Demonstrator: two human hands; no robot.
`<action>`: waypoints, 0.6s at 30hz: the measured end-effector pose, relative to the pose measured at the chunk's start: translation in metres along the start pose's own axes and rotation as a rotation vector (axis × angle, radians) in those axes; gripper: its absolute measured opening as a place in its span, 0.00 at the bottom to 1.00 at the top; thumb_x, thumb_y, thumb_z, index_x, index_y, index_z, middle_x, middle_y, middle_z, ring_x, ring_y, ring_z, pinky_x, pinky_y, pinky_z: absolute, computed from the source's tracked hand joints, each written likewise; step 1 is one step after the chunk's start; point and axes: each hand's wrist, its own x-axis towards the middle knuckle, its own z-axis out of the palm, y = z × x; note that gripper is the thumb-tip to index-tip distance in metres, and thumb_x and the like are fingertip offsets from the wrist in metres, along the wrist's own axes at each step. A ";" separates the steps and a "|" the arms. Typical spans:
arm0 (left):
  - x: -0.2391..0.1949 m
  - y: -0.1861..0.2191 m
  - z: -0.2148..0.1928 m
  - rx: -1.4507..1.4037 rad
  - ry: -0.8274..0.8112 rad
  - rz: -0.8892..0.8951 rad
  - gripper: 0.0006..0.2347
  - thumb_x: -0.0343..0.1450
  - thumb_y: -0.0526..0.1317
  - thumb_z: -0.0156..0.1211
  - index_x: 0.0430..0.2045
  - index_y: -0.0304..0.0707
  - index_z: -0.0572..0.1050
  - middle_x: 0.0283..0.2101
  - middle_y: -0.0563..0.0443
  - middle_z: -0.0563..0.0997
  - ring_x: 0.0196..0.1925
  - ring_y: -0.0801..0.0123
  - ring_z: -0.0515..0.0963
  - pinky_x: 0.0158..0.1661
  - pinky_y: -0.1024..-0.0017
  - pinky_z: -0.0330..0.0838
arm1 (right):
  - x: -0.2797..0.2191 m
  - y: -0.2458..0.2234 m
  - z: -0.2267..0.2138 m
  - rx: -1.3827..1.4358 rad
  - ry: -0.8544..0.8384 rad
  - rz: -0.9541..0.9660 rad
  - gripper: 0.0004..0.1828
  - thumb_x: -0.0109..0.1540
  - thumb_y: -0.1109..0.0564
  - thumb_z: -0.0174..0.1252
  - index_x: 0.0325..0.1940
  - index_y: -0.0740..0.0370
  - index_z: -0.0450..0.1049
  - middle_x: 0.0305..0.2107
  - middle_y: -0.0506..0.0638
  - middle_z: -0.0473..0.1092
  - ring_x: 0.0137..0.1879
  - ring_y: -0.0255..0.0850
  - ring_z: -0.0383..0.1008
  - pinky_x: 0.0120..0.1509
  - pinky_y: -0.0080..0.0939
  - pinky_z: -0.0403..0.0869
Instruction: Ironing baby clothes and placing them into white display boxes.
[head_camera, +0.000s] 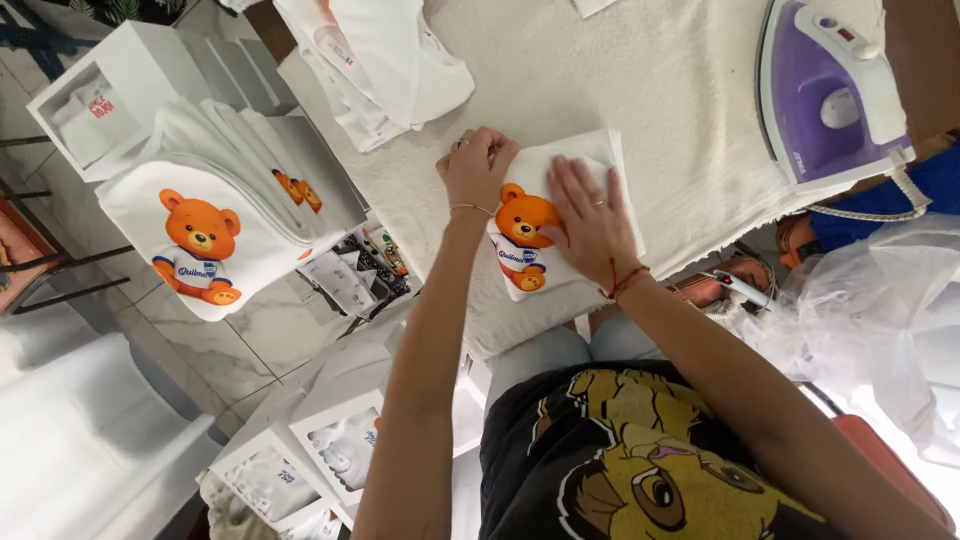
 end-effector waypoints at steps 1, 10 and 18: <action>-0.005 0.003 0.004 0.000 -0.007 0.003 0.13 0.64 0.57 0.44 0.23 0.52 0.68 0.27 0.59 0.70 0.37 0.67 0.71 0.48 0.58 0.55 | -0.003 0.001 0.001 0.000 -0.002 0.007 0.34 0.61 0.39 0.36 0.64 0.61 0.47 0.61 0.55 0.46 0.66 0.48 0.42 0.63 0.61 0.43; -0.125 0.040 0.004 0.320 0.333 0.612 0.19 0.65 0.45 0.46 0.51 0.44 0.61 0.58 0.47 0.58 0.61 0.60 0.56 0.55 0.50 0.50 | -0.061 0.028 -0.023 -0.030 -0.021 0.126 0.39 0.58 0.35 0.35 0.64 0.65 0.46 0.61 0.61 0.43 0.66 0.55 0.41 0.60 0.67 0.48; -0.201 -0.002 0.012 0.145 0.211 0.605 0.23 0.61 0.23 0.51 0.51 0.38 0.60 0.58 0.51 0.60 0.61 0.68 0.58 0.59 0.63 0.52 | -0.029 0.162 -0.132 -0.107 0.328 0.361 0.26 0.53 0.59 0.66 0.51 0.70 0.65 0.44 0.64 0.56 0.49 0.52 0.53 0.47 0.57 0.63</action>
